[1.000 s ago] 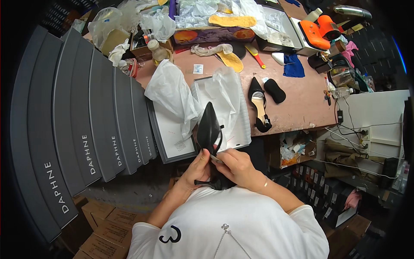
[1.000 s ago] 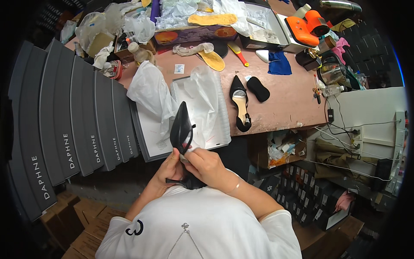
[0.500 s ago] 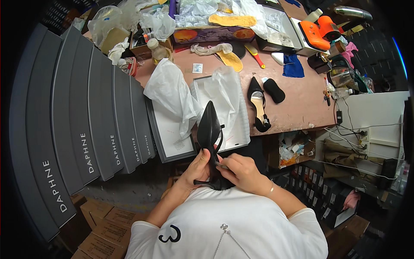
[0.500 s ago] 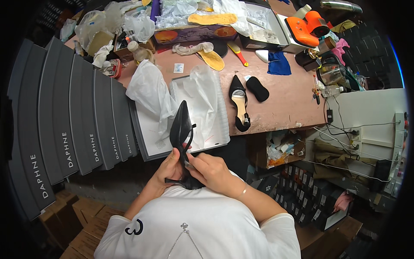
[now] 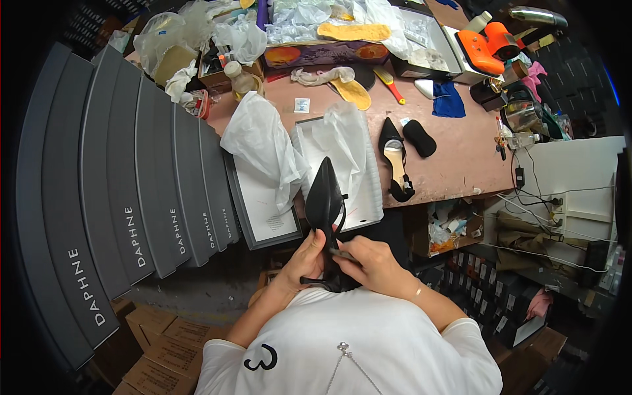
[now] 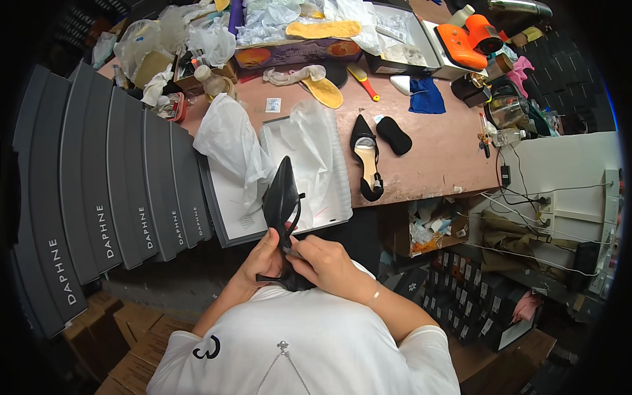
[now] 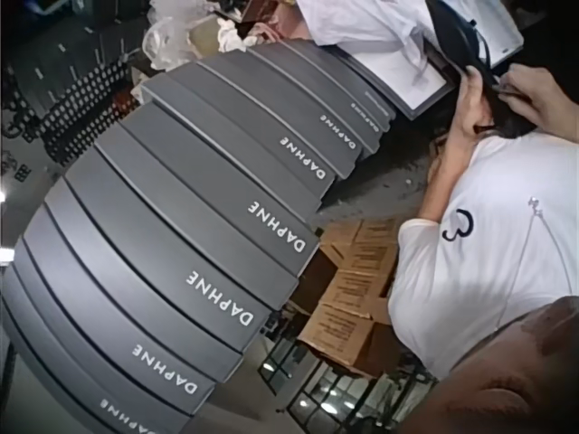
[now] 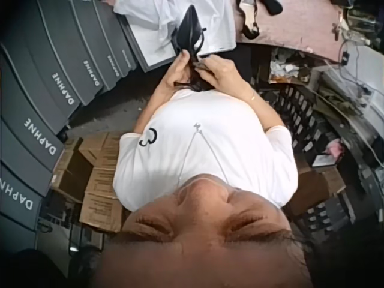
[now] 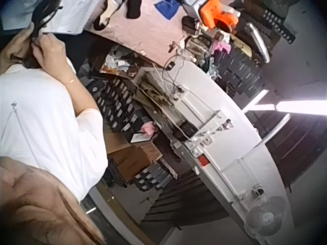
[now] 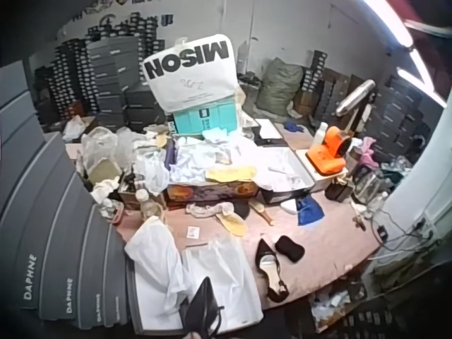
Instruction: Packaging black high-heeled shoes into boxes with tissue paper and then placing those boxes into a larger shipping carton.
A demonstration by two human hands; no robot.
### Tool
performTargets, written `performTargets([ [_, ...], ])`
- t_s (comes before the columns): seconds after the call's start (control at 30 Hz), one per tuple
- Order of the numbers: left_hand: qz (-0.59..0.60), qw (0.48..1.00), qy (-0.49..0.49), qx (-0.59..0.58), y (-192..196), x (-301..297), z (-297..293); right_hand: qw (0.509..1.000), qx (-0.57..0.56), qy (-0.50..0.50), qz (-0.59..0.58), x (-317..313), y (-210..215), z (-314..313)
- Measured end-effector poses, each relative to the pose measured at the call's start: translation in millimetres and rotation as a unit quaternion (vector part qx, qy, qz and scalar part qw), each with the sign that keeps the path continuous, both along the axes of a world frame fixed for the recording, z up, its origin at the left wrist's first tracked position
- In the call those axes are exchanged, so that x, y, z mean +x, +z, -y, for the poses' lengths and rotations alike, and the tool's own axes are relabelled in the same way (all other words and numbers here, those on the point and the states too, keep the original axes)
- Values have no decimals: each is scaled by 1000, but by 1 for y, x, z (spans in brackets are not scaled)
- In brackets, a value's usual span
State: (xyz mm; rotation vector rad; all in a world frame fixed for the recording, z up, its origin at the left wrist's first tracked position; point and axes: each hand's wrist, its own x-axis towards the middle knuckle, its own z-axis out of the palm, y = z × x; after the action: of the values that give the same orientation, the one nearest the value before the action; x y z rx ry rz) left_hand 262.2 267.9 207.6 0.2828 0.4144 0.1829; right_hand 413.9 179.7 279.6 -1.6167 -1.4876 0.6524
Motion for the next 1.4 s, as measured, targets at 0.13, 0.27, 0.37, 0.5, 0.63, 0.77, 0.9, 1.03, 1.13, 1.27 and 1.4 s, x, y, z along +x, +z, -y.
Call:
performTargets([
  [0.13, 19, 1000, -15, -12, -12, -6, -1, 999, 3, 16, 33, 5, -3, 4],
  [0.27, -42, 999, 4, 24, 4, 1, -1, 997, 60, 11, 42, 2, -10, -14],
  [0.37, 124, 992, -37, -5, -13, -1, -10, 999, -28, 43, -7, 6, 4, 14],
  [0.5, 1, 1000, -3, -4, 4, 0, -3, 996, 57, 18, 62, 8, -9, -11],
  [0.63, -82, 996, 9, 18, 11, 3, -1, 1000, 11, 12, 1, 5, -1, -5],
  [0.77, 21, 1000, -21, -3, -6, -2, -6, 999, 8, 32, 35, 10, -3, 3],
  [0.9, -54, 998, 16, -2, 16, 4, -6, 998, 36, 22, 55, 5, -6, -18],
  [1.03, 113, 993, -20, -23, -15, -6, -10, 998, -52, 43, -17, 9, 5, 9],
  [1.13, -26, 1000, 9, 1, 10, 4, -3, 998, 23, 34, 43, 12, -7, -11],
  [1.27, -94, 995, 18, 9, 14, 5, -1, 999, 24, 21, 24, 6, -3, -12],
  [1.4, 41, 999, -23, 1, 2, -2, -9, 999, -10, 34, 41, 7, 3, 2],
])
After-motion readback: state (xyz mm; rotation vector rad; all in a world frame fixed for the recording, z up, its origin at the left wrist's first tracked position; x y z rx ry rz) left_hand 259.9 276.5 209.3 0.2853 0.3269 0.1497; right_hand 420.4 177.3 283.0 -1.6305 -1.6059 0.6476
